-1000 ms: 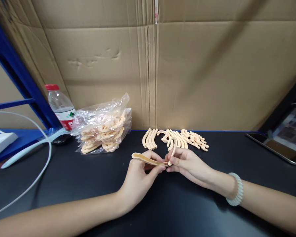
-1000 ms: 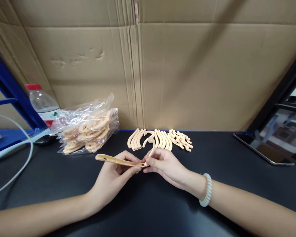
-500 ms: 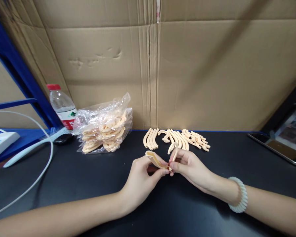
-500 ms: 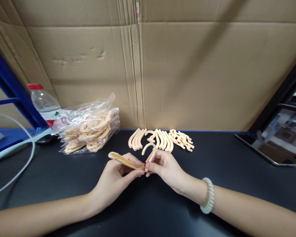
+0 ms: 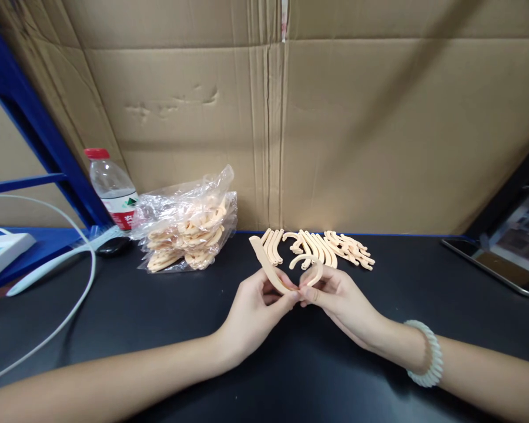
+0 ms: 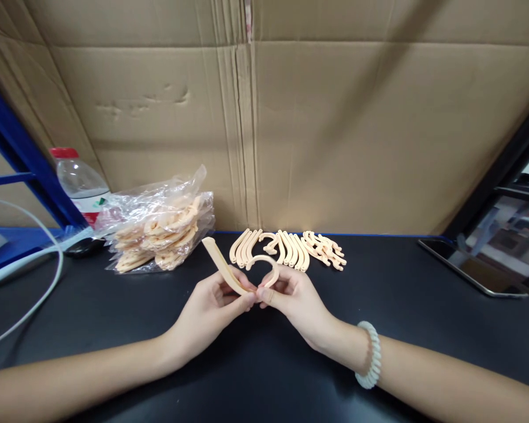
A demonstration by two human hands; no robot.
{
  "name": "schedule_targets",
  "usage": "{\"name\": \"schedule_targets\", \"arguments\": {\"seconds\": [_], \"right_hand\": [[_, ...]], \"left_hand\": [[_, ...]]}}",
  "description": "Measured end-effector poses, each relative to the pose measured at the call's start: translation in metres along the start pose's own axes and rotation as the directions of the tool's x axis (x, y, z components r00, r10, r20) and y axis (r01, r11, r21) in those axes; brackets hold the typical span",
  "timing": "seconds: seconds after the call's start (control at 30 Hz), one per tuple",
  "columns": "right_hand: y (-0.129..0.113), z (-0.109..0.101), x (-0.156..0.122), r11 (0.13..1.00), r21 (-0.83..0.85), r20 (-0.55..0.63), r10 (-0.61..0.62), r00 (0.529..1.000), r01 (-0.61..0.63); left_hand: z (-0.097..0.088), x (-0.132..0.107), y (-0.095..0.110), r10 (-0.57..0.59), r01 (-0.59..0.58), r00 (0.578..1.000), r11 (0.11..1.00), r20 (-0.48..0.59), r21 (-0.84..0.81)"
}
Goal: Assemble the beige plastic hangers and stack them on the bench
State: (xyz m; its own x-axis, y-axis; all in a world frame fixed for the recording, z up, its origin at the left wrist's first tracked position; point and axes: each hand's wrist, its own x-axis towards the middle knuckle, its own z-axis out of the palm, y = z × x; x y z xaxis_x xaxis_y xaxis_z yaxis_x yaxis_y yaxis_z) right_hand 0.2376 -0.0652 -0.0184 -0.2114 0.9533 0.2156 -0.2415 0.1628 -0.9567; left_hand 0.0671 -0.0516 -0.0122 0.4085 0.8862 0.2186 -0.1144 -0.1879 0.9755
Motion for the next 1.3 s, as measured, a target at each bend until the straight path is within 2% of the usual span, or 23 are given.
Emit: {"name": "schedule_targets", "arguments": {"seconds": [0.1,0.23,0.4,0.47,0.5,0.53,0.57,0.6,0.63,0.67,0.7,0.73,0.83,0.9,1.0,1.2,1.3], "right_hand": [[-0.001,-0.001,0.001,0.996,-0.090,-0.020,-0.017,1.000,0.015],[-0.001,-0.002,0.000,0.991,-0.124,-0.044,0.037,0.998,-0.042],[-0.001,0.000,-0.001,0.996,-0.076,-0.008,0.045,0.999,-0.046],[-0.004,-0.004,0.001,0.990,-0.141,-0.035,-0.023,0.999,0.018],[-0.006,-0.008,0.003,0.966,-0.244,-0.070,-0.109,0.992,0.089],[-0.008,-0.014,0.005,0.903,-0.388,-0.090,-0.233,0.968,0.181],[-0.010,-0.020,0.008,0.787,-0.551,-0.062,-0.370,0.927,0.278],[-0.011,-0.027,0.011,0.619,-0.698,0.023,-0.483,0.875,0.360],[-0.012,-0.034,0.015,0.429,-0.798,0.150,-0.539,0.829,0.423],[-0.013,-0.040,0.018,0.254,-0.847,0.279,-0.536,0.797,0.467],[-0.012,-0.045,0.022,0.117,-0.860,0.385,-0.492,0.781,0.497],[-0.011,-0.049,0.025,0.022,-0.861,0.450,-0.432,0.782,0.508],[-0.005,-0.053,0.031,-0.121,-0.869,0.492,-0.312,0.813,0.480],[-0.002,-0.053,0.033,-0.158,-0.871,0.492,-0.290,0.821,0.466],[0.002,-0.054,0.036,-0.146,-0.879,0.477,-0.293,0.828,0.455],[0.004,-0.058,0.039,-0.041,-0.903,0.418,-0.314,0.853,0.427],[0.002,-0.057,0.040,0.064,-0.910,0.361,-0.359,0.861,0.409]], "left_hand": [[-0.001,0.003,-0.001,-0.033,0.033,0.999,0.999,-0.013,-0.023],[-0.002,0.005,-0.002,-0.050,0.050,0.999,0.999,0.004,0.017],[-0.004,0.006,0.000,-0.069,0.060,0.990,0.995,0.126,0.076],[-0.005,0.007,0.001,-0.083,0.079,0.992,0.996,0.093,0.053],[-0.004,0.006,0.001,-0.098,0.096,0.994,0.995,0.054,0.036],[-0.004,0.006,0.001,-0.117,0.117,0.993,0.993,0.012,0.017],[-0.004,0.006,0.001,-0.135,0.135,0.991,0.991,-0.024,-0.001],[-0.004,0.006,0.002,-0.151,0.150,0.987,0.988,-0.051,-0.019],[-0.004,0.006,0.002,-0.162,0.159,0.984,0.987,-0.069,-0.035],[-0.003,0.006,0.003,-0.166,0.163,0.983,0.985,-0.082,-0.048],[-0.003,0.006,0.003,-0.166,0.161,0.982,0.985,-0.092,-0.059],[-0.003,0.006,0.003,-0.162,0.156,0.982,0.985,-0.099,-0.067],[-0.003,0.006,0.003,-0.146,0.138,0.984,0.987,-0.105,-0.082],[-0.003,0.006,0.003,-0.137,0.128,0.985,0.988,-0.105,-0.086],[-0.003,0.007,0.002,-0.133,0.124,0.985,0.988,-0.108,-0.091],[-0.003,0.007,0.005,-0.126,0.117,0.985,0.990,-0.119,-0.077],[-0.004,0.007,0.005,-0.126,0.115,0.984,0.989,-0.128,-0.090]]}}
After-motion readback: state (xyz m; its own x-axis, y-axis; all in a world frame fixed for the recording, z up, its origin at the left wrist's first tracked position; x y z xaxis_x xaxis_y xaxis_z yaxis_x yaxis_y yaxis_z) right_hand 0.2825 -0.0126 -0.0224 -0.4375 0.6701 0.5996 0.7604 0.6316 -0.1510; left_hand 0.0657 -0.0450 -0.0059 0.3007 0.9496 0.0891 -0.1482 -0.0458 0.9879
